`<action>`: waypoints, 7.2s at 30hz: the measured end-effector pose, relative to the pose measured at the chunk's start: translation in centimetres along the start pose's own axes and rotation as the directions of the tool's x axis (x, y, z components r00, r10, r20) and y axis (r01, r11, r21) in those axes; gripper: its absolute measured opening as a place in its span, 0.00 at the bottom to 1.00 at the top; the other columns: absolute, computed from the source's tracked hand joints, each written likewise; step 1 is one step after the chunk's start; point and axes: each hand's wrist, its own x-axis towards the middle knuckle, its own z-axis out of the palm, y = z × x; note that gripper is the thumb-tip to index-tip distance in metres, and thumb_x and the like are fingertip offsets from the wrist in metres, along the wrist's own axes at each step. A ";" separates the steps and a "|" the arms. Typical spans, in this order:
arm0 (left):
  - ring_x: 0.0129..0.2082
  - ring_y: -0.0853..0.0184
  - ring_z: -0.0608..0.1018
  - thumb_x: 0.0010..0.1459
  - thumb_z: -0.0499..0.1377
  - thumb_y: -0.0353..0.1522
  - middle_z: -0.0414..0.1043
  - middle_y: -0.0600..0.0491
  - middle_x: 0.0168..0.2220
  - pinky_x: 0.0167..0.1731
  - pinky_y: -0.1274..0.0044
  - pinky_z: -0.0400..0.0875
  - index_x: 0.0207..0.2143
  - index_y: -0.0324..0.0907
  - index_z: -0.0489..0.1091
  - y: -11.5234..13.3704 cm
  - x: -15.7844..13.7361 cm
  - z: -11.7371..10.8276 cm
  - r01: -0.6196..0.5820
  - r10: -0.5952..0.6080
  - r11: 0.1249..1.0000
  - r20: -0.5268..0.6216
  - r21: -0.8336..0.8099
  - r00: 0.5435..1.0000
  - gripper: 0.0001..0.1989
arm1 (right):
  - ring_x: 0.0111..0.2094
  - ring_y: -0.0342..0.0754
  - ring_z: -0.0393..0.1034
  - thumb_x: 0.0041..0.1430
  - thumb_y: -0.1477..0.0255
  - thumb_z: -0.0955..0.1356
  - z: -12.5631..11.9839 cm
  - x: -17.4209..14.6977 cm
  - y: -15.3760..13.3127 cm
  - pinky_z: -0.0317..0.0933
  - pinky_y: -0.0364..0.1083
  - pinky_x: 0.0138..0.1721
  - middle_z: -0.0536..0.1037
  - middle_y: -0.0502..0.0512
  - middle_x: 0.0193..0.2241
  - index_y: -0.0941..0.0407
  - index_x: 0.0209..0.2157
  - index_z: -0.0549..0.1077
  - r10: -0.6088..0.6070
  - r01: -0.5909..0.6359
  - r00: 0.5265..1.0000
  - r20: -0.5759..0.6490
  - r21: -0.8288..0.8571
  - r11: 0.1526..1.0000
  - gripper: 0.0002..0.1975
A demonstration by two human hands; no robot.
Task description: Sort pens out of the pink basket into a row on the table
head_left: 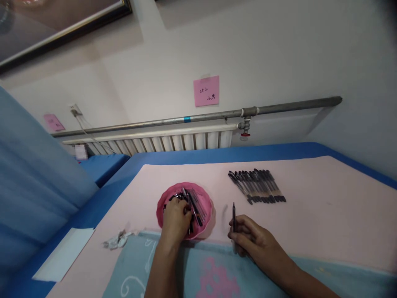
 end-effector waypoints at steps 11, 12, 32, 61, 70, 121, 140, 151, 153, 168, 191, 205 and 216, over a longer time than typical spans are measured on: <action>0.42 0.50 0.67 0.38 0.58 0.26 0.71 0.41 0.37 0.43 0.63 0.55 0.23 0.42 0.75 1.1 -0.5 1.1 0.036 -0.040 0.980 0.013 0.196 0.999 0.07 | 0.18 0.40 0.61 0.50 0.67 0.64 0.0 0.1 0.2 0.57 0.42 0.23 0.63 0.42 0.18 0.53 0.28 0.61 -0.008 0.008 1.000 0.012 -0.011 1.000 0.06; 0.42 0.49 0.67 0.38 0.58 0.26 0.71 0.40 0.37 0.43 0.62 0.54 0.23 0.41 0.75 1.2 -0.5 1.2 0.038 -0.041 0.979 0.013 0.201 0.999 0.07 | 0.18 0.39 0.60 0.50 0.68 0.64 0.0 0.1 0.2 0.57 0.42 0.23 0.63 0.42 0.18 0.54 0.28 0.61 -0.012 0.012 1.000 0.016 -0.007 1.000 0.06; 0.24 0.69 0.74 0.44 0.60 0.29 0.71 0.51 0.25 0.24 0.78 0.67 0.28 0.37 0.69 4.7 -2.1 1.0 0.459 -0.026 0.200 0.463 -0.866 0.886 0.06 | 0.22 0.42 0.66 0.47 0.66 0.70 -1.8 0.2 -1.0 0.57 0.40 0.19 0.75 0.52 0.27 0.56 0.31 0.67 0.061 0.048 0.977 -0.202 0.491 0.870 0.11; 0.24 0.68 0.77 0.43 0.64 0.29 0.74 0.48 0.26 0.24 0.78 0.71 0.32 0.33 0.68 6.0 -3.2 2.4 0.569 0.082 0.183 0.589 -0.802 0.804 0.12 | 0.27 0.46 0.69 0.48 0.67 0.71 -1.6 -0.4 -1.5 0.62 0.43 0.23 0.76 0.54 0.29 0.56 0.31 0.70 -0.049 0.196 0.957 -0.285 0.517 0.833 0.10; 0.23 0.66 0.78 0.44 0.64 0.30 0.75 0.47 0.25 0.25 0.77 0.71 0.31 0.34 0.67 5.8 -3.1 2.9 0.530 0.111 0.254 0.569 -0.809 0.815 0.12 | 0.14 0.40 0.61 0.49 0.62 0.69 -1.8 0.1 -0.5 0.50 0.39 0.12 0.71 0.48 0.17 0.58 0.29 0.69 0.005 0.120 0.949 -0.314 0.378 0.918 0.13; 0.21 0.66 0.77 0.42 0.65 0.35 0.75 0.48 0.24 0.24 0.76 0.68 0.32 0.34 0.66 6.4 -3.3 3.3 0.533 0.112 0.227 0.565 -0.815 0.817 0.17 | 0.13 0.37 0.56 0.45 0.61 0.71 -1.9 0.2 -0.6 0.48 0.37 0.13 0.67 0.45 0.14 0.57 0.25 0.69 0.154 -0.025 0.949 -0.274 0.422 0.906 0.14; 0.21 0.65 0.77 0.40 0.66 0.36 0.74 0.49 0.23 0.23 0.77 0.68 0.30 0.35 0.66 6.5 -3.4 3.4 0.540 0.100 0.223 0.570 -0.811 0.815 0.18 | 0.11 0.37 0.56 0.46 0.60 0.71 -1.6 0.3 -0.4 0.48 0.37 0.11 0.66 0.44 0.12 0.57 0.26 0.69 0.132 -0.034 0.969 -0.210 0.413 0.910 0.15; 0.22 0.65 0.76 0.40 0.66 0.37 0.74 0.48 0.24 0.24 0.75 0.69 0.31 0.36 0.65 6.4 -3.4 3.5 0.544 0.127 0.234 0.580 -0.806 0.805 0.18 | 0.13 0.37 0.58 0.45 0.63 0.71 -1.4 0.3 -0.2 0.50 0.37 0.12 0.69 0.43 0.16 0.57 0.32 0.70 0.118 -0.015 0.975 -0.190 0.469 0.883 0.14; 0.21 0.66 0.76 0.40 0.65 0.37 0.73 0.49 0.22 0.24 0.75 0.68 0.31 0.36 0.65 6.6 -3.4 3.5 0.541 0.124 0.250 0.581 -0.803 0.804 0.18 | 0.14 0.37 0.58 0.44 0.64 0.72 -1.3 0.2 -0.4 0.51 0.37 0.13 0.68 0.43 0.16 0.57 0.33 0.71 0.113 -0.011 0.976 -0.184 0.479 0.878 0.15; 0.26 0.70 0.70 0.48 0.55 0.27 0.71 0.55 0.26 0.27 0.80 0.60 0.28 0.41 0.70 7.0 -3.9 4.4 -0.128 0.269 0.819 0.176 -0.560 0.947 0.05 | 0.09 0.34 0.49 0.43 0.60 0.71 -1.4 0.8 -0.1 0.40 0.36 0.12 0.60 0.39 0.09 0.55 0.21 0.61 0.267 -0.142 0.929 -0.257 0.419 0.897 0.17; 0.43 0.53 0.70 0.48 0.53 0.32 0.69 0.38 0.42 0.41 0.69 0.60 0.37 0.34 0.74 3.5 -1.2 1.3 0.066 -0.137 0.905 0.142 0.420 0.980 0.16 | 0.10 0.35 0.51 0.46 0.60 0.68 -1.7 1.0 0.1 0.41 0.37 0.12 0.62 0.42 0.09 0.56 0.20 0.64 0.215 -0.131 0.945 -0.246 0.318 0.939 0.15; 0.23 0.69 0.71 0.48 0.56 0.32 0.68 0.54 0.22 0.26 0.77 0.64 0.27 0.39 0.67 2.9 -1.0 1.2 0.253 -0.197 0.675 0.161 -0.693 0.967 0.05 | 0.14 0.39 0.56 0.55 0.58 0.60 -1.2 0.2 0.4 0.47 0.39 0.14 0.66 0.44 0.16 0.55 0.28 0.64 0.067 -0.065 0.996 -0.062 0.036 0.997 0.14; 0.22 0.70 0.76 0.38 0.66 0.29 0.73 0.54 0.23 0.24 0.79 0.70 0.28 0.38 0.66 4.3 -1.4 0.7 0.409 -0.182 -0.023 0.407 -0.912 0.895 0.13 | 0.21 0.41 0.56 0.59 0.64 0.58 0.0 -0.8 -0.2 0.52 0.41 0.25 0.61 0.45 0.19 0.55 0.26 0.64 -0.109 0.199 0.959 0.262 -0.346 0.917 0.12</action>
